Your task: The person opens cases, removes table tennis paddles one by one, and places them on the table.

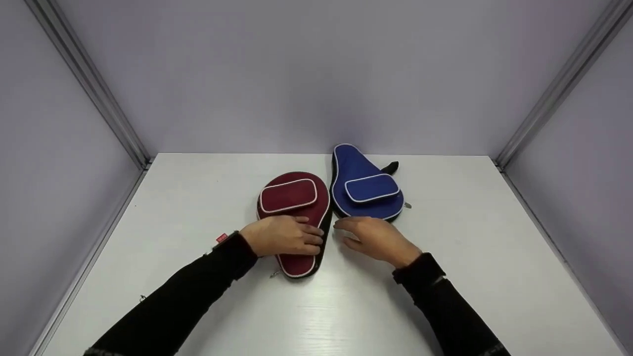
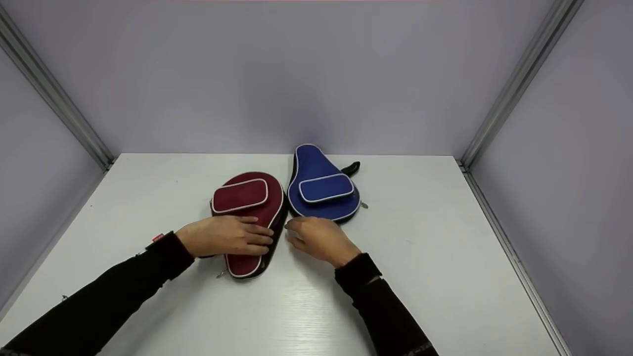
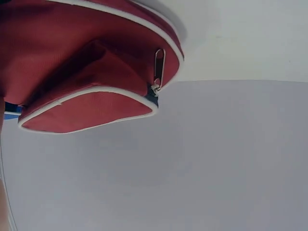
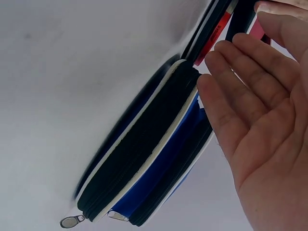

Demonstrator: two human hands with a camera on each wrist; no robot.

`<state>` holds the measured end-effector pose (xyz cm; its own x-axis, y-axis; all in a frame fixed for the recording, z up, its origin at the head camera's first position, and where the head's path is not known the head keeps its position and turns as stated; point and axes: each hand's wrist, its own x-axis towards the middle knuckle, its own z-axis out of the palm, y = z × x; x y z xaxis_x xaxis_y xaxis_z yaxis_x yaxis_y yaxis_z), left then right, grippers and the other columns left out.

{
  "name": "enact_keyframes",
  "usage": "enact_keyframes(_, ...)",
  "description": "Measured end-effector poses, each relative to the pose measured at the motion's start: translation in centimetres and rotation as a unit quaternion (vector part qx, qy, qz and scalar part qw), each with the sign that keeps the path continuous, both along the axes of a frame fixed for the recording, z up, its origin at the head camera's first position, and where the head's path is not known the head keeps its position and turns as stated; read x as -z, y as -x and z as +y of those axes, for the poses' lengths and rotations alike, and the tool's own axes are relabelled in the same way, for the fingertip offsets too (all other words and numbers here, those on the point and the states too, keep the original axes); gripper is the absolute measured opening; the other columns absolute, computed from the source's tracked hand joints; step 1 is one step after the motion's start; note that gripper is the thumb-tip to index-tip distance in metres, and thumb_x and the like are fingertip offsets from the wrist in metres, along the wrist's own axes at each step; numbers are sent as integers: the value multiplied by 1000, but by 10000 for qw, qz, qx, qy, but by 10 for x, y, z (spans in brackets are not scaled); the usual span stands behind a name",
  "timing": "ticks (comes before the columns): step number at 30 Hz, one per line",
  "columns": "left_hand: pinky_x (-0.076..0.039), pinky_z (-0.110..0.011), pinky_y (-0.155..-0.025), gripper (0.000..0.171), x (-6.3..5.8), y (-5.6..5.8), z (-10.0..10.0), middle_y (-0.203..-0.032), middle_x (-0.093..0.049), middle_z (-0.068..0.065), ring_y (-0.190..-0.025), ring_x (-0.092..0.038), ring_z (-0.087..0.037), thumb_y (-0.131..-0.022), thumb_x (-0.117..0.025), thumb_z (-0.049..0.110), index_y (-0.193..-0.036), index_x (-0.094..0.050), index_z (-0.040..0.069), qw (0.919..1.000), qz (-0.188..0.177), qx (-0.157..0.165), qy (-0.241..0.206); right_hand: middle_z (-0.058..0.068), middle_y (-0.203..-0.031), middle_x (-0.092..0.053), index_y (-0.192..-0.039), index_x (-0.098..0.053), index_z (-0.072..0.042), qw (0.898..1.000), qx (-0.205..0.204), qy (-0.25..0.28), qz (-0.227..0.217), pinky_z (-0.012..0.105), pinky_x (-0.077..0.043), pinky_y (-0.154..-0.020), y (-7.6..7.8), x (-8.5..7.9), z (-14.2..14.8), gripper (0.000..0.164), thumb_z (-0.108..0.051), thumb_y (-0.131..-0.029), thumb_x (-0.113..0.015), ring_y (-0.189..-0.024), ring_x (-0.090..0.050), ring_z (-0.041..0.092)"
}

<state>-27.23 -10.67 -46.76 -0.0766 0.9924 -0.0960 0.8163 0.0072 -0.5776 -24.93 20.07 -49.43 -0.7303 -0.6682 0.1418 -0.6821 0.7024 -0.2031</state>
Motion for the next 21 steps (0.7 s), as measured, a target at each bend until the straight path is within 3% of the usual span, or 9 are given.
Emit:
enact_keyframes(7,-56,-34,-131,41,7,8,-4,-155,-77,13,-156,-67,-10,-109,-75,16,-147,-70,31,9986,259,251,-390,10,-146,-84,-146,-80,-7,9999,-117,-18,33,49,-69,-113,-1,1,-3,35,-13,-111,-76,-135,-82,30)
enact_keyframes(13,-53,-36,-135,50,11,13,-13,-156,-75,10,-159,-65,-14,-104,-81,15,-150,-69,29,9938,614,504,-775,7,-145,-85,-144,-81,-8,9983,-513,-178,188,44,-69,-112,-2,9,-13,34,-11,-110,-76,-134,-83,25)
enact_keyframes(21,-49,-39,-140,49,0,7,-26,-154,-75,7,-156,-65,-17,-101,-85,18,-147,-72,28,9879,666,450,-1325,10,-154,-81,-147,-81,-7,9957,-821,-347,260,42,-69,-113,-5,17,-21,35,-15,-113,-77,-139,-81,26)
